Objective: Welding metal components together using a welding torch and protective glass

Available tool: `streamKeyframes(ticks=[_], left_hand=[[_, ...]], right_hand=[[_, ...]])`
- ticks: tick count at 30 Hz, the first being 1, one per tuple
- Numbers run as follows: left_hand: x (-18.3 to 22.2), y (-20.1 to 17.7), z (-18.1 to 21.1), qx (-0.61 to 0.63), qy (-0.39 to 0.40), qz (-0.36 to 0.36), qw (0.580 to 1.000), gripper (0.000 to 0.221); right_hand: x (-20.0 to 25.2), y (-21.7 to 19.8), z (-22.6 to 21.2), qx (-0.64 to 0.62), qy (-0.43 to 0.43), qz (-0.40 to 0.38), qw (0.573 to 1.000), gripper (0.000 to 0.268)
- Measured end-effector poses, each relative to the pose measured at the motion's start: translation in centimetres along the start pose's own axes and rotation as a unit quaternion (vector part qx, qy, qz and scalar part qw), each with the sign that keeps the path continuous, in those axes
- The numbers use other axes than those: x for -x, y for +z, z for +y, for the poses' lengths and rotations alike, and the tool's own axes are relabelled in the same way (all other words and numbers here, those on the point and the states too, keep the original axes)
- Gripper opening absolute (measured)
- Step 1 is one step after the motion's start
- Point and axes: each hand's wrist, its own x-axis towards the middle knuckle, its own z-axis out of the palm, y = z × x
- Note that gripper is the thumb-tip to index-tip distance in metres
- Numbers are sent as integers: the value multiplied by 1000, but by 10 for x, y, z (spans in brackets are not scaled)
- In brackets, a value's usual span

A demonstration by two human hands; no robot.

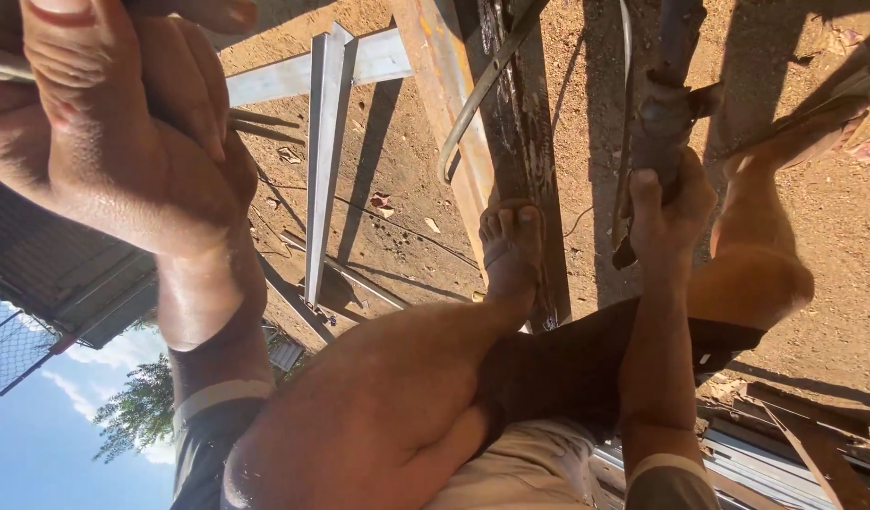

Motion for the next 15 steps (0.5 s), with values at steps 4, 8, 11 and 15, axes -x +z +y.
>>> streamKeyframes(ticks=[4,8,11,15], left_hand=[[-3,11,-2,33,33,-14,999,17],[-4,19,-1,63,66,-23,996,7],[-4,22,1,84,93,-32,992,2],[-6,26,6,103,119,-46,986,8]], right_hand=[[-4,-1,-3,5,-22,-13,1000,35],[-10,-5,0,12,-41,-23,999,42],[-13,-8,2,21,-53,-28,998,36],[-14,-12,-2,42,-43,-20,998,34]])
